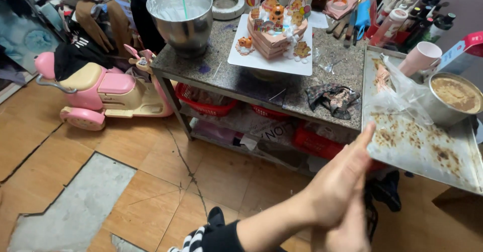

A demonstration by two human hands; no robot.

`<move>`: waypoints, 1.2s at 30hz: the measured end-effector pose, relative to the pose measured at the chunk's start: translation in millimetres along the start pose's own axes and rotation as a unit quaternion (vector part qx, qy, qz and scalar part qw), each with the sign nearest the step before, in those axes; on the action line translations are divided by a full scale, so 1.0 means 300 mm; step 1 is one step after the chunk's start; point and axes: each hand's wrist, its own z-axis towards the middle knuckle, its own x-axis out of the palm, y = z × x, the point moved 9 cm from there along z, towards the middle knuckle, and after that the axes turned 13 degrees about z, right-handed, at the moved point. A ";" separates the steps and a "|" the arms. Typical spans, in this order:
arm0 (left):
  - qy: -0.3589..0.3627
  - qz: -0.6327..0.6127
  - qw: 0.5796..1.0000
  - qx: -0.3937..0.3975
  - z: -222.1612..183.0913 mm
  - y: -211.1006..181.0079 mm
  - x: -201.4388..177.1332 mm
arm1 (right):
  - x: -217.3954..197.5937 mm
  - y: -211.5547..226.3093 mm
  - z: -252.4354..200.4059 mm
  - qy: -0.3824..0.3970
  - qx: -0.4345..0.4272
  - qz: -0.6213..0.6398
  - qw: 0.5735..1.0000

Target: Decorating a cake with toppers, replacing a trash bag, and sorting through a stack of papers.

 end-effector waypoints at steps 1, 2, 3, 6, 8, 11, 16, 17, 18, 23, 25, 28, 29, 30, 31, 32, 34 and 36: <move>-0.112 0.101 0.981 0.119 -0.024 -0.109 -0.032 | 0.046 0.034 0.179 -0.006 -0.003 0.019 1.000; -0.217 0.203 0.926 0.233 -0.081 -0.226 -0.044 | 0.131 0.076 0.348 -0.011 -0.004 0.041 0.999; -0.219 0.204 0.926 0.232 -0.114 -0.169 -0.032 | 0.142 0.102 0.399 -0.011 -0.001 0.042 0.999; 0.002 0.223 0.969 0.110 -0.098 0.034 0.074 | 0.091 0.166 0.503 -0.124 0.002 -0.107 0.986; -0.016 0.286 0.953 0.097 -0.060 0.029 -0.012 | 0.109 0.124 0.519 -0.112 0.051 -0.042 0.991; 0.060 0.315 0.944 0.071 -0.063 0.048 0.024 | 0.133 0.061 0.490 -0.107 0.128 0.057 0.984; -0.057 0.292 0.943 0.147 -0.120 -0.062 0.002 | 0.215 -0.034 0.459 -0.090 0.220 0.214 0.947; -0.098 0.293 0.937 0.161 -0.130 -0.084 -0.014 | 0.237 -0.056 0.443 -0.083 0.252 0.263 0.928; -0.094 0.293 0.938 0.161 -0.129 -0.092 -0.026 | 0.245 -0.066 0.442 -0.086 0.249 0.265 0.928; -0.139 0.354 0.894 0.236 -0.141 -0.140 -0.087 | 0.358 -0.126 0.428 -0.045 0.349 0.452 0.820; -0.147 0.402 0.865 0.262 -0.197 -0.086 -0.094 | 0.313 -0.193 0.453 -0.086 0.385 0.503 0.769; -0.123 0.492 0.808 0.300 -0.258 0.092 -0.064 | 0.286 -0.290 0.520 -0.114 0.406 0.555 0.717; -0.093 0.537 0.780 0.308 -0.271 0.180 -0.040 | 0.280 -0.319 0.557 -0.105 0.396 0.561 0.719; -0.088 0.534 0.781 0.310 -0.267 0.197 -0.071 | 0.268 -0.370 0.560 -0.106 0.390 0.564 0.720; -0.063 0.551 0.779 0.291 -0.252 0.231 -0.098 | 0.264 -0.436 0.545 -0.101 0.427 0.528 0.727; -0.037 0.566 0.776 0.275 -0.233 0.267 -0.122 | 0.255 -0.499 0.533 -0.094 0.460 0.491 0.734; -0.036 0.480 0.837 0.262 -0.170 0.171 -0.236 | 0.276 -0.608 0.467 -0.091 0.457 0.402 0.788; -0.030 0.390 0.889 0.240 -0.127 0.122 -0.343 | 0.292 -0.749 0.375 -0.091 0.450 0.310 0.833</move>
